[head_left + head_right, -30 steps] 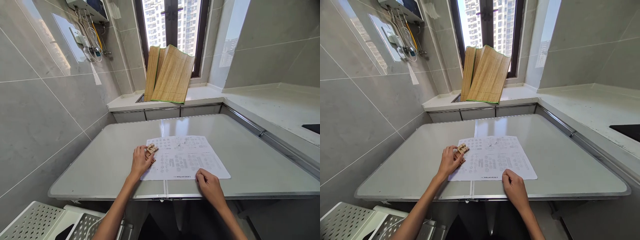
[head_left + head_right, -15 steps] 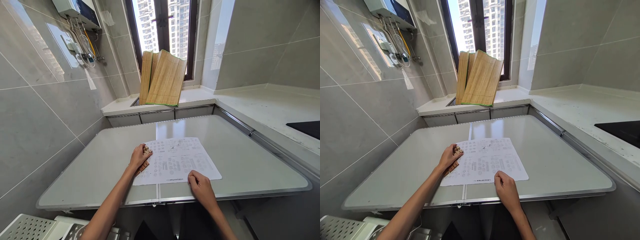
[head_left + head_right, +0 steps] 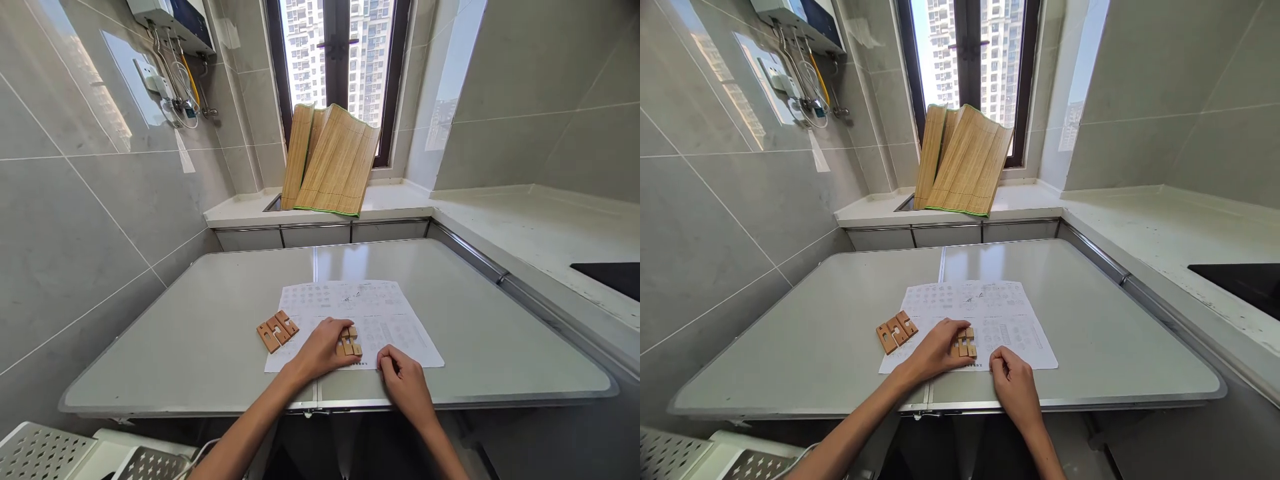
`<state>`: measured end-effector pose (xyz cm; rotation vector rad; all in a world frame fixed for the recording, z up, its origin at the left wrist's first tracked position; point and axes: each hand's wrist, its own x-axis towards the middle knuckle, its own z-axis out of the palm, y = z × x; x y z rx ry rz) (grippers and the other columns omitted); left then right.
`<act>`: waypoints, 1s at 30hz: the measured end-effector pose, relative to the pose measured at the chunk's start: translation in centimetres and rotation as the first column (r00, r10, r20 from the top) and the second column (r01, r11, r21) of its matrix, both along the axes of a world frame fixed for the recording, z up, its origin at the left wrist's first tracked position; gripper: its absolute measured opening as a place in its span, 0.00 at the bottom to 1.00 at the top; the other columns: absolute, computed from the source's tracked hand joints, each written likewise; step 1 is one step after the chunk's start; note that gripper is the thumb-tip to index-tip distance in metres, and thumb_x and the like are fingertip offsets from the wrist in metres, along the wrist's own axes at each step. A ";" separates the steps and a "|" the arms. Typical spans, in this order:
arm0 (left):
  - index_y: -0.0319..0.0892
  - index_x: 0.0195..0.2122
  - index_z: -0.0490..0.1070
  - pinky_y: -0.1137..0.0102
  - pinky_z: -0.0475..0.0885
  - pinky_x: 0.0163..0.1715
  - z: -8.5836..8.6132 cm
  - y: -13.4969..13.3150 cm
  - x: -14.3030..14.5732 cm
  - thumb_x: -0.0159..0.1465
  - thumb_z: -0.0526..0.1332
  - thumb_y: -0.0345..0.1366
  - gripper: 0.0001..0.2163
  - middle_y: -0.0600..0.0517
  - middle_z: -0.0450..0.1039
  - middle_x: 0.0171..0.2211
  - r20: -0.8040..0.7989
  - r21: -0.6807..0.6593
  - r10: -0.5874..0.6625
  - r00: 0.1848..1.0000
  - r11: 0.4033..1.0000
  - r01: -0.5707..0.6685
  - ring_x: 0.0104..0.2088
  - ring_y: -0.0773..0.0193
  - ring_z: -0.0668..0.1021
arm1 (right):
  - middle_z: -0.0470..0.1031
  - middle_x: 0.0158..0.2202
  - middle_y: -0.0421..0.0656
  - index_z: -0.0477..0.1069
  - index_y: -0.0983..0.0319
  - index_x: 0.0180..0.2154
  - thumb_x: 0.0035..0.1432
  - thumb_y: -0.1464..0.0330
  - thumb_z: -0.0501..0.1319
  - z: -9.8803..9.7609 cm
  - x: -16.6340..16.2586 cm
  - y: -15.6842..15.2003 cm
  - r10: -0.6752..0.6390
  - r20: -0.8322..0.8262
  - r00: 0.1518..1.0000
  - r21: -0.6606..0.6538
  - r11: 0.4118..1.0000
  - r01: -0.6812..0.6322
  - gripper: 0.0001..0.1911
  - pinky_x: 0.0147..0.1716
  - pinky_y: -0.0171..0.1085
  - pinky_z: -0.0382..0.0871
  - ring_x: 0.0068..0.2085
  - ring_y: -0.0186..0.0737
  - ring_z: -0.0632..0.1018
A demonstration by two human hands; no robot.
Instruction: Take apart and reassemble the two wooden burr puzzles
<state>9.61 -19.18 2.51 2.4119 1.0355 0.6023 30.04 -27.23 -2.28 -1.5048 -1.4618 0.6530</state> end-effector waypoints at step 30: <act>0.48 0.64 0.64 0.67 0.72 0.41 -1.0 -5.4 -2.8 0.57 0.73 0.46 0.35 0.52 0.73 0.39 0.374 -0.419 0.326 0.868 0.895 -0.156 0.35 0.63 0.74 | 0.79 0.34 0.44 0.76 0.59 0.49 0.65 0.50 0.60 0.0 -0.5 -0.1 0.011 0.040 0.999 0.050 0.999 -0.013 0.23 0.28 0.35 0.69 0.28 0.39 0.75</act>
